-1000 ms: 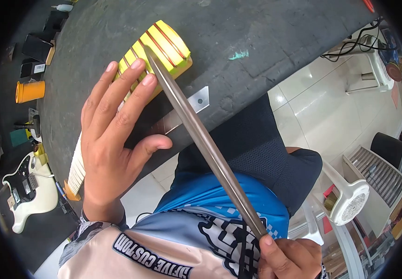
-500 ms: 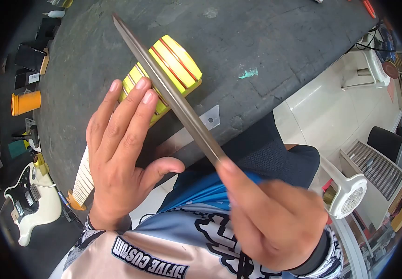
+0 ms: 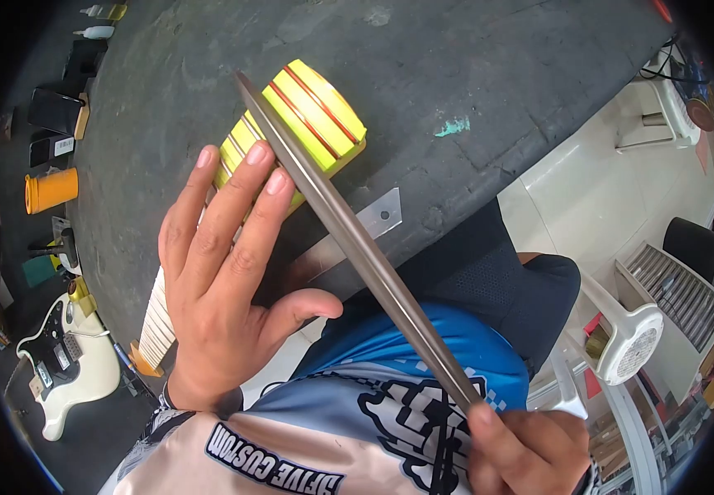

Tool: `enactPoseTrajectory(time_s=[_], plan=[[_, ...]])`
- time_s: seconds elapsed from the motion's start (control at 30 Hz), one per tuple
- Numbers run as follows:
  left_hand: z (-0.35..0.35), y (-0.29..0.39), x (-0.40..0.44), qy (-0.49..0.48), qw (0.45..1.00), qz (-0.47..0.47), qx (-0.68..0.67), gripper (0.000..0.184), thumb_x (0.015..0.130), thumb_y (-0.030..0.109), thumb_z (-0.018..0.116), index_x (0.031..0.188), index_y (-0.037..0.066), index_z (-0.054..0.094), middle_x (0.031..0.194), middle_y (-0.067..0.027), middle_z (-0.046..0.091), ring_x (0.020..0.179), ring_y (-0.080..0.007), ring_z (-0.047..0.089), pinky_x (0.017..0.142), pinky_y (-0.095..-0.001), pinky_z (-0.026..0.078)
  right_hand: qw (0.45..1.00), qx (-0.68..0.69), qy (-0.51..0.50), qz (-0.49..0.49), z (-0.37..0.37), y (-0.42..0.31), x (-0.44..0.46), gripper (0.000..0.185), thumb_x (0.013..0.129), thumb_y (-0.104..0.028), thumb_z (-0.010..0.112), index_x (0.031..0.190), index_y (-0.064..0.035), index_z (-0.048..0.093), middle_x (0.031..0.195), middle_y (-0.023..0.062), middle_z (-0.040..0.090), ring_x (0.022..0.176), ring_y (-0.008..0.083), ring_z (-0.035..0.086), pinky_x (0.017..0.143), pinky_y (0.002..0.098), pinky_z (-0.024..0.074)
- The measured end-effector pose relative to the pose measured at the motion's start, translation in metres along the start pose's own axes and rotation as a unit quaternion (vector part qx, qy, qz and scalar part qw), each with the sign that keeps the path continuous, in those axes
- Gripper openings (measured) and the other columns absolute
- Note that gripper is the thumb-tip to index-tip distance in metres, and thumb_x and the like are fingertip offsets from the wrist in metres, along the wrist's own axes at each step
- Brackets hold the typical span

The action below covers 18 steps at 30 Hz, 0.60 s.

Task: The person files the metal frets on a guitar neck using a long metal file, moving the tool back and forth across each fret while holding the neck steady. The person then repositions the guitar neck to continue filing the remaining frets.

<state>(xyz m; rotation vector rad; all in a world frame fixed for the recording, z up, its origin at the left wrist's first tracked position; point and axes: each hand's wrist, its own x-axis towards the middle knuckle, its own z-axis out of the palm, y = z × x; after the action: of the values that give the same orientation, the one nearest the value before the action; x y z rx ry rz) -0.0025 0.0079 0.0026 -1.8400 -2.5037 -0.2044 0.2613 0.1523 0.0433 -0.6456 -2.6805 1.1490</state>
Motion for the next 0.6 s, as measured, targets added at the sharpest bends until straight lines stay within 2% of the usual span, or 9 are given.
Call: enactPoseTrajectory(time_s=[0.13,0.23,0.33,0.4,0.47,0.6], plan=[[-0.002,-0.002,-0.001,-0.006,1.0,-0.001,-0.011,0.087,0.081,0.068,0.065,0.141,0.005,0.06,0.145,-0.0158,0.059,0.139,-0.0419,0.048,0.109,-0.0485,0.039,1.0,-0.01,0.002,-0.011,0.021,-0.014,0.068,0.045,0.079,0.007,0.068,0.123,-0.0017,0.073,0.06,0.0072,0.057,0.046,0.019,0.051,0.049,0.029,0.0409],[-0.003,-0.002,0.0,-0.011,1.0,-0.003,-0.017,0.087,0.082,0.068,0.065,0.141,0.004,0.06,0.146,-0.016,0.059,0.139,-0.042,0.048,0.109,-0.0484,0.039,1.0,0.008,0.002,0.008,0.029,-0.023,0.093,0.044,0.079,0.008,0.069,0.123,-0.0018,0.073,0.059,0.0076,0.057,0.046,0.0187,0.05,0.049,0.0279,0.041],[-0.004,-0.002,0.0,-0.011,1.0,0.0,-0.018,0.087,0.082,0.068,0.064,0.141,0.004,0.06,0.145,-0.0155,0.059,0.139,-0.0416,0.049,0.109,-0.0475,0.039,1.0,-0.002,0.023,-0.018,0.029,-0.012,0.075,0.044,0.079,0.007,0.068,0.122,-0.0014,0.073,0.06,0.0075,0.058,0.046,0.0192,0.051,0.05,0.0279,0.0409],[-0.004,-0.002,0.0,-0.013,1.0,0.009,-0.013,0.087,0.082,0.069,0.064,0.141,0.004,0.06,0.145,-0.015,0.059,0.138,-0.0413,0.049,0.108,-0.047,0.039,1.0,0.026,0.009,0.014,0.019,-0.004,0.045,0.044,0.079,0.006,0.068,0.122,-0.0032,0.073,0.061,0.0073,0.06,0.047,0.021,0.052,0.052,0.0313,0.0435],[-0.003,0.0,0.001,-0.011,1.0,-0.005,-0.016,0.087,0.083,0.069,0.063,0.141,0.004,0.061,0.145,-0.0144,0.06,0.138,-0.041,0.049,0.107,-0.0467,0.04,1.0,-0.003,-0.002,-0.024,0.005,0.013,0.008,0.044,0.077,0.004,0.067,0.12,-0.0051,0.074,0.062,0.0079,0.061,0.048,0.0223,0.053,0.052,0.0345,0.0436],[-0.004,0.0,0.001,-0.017,1.0,-0.01,-0.012,0.086,0.083,0.07,0.062,0.141,0.005,0.061,0.145,-0.0135,0.06,0.139,-0.0408,0.049,0.106,-0.0464,0.04,1.0,0.018,0.008,0.006,-0.012,0.017,-0.045,0.047,0.074,0.003,0.065,0.119,-0.006,0.075,0.061,0.0064,0.059,0.048,0.0214,0.052,0.051,0.0338,0.04]])
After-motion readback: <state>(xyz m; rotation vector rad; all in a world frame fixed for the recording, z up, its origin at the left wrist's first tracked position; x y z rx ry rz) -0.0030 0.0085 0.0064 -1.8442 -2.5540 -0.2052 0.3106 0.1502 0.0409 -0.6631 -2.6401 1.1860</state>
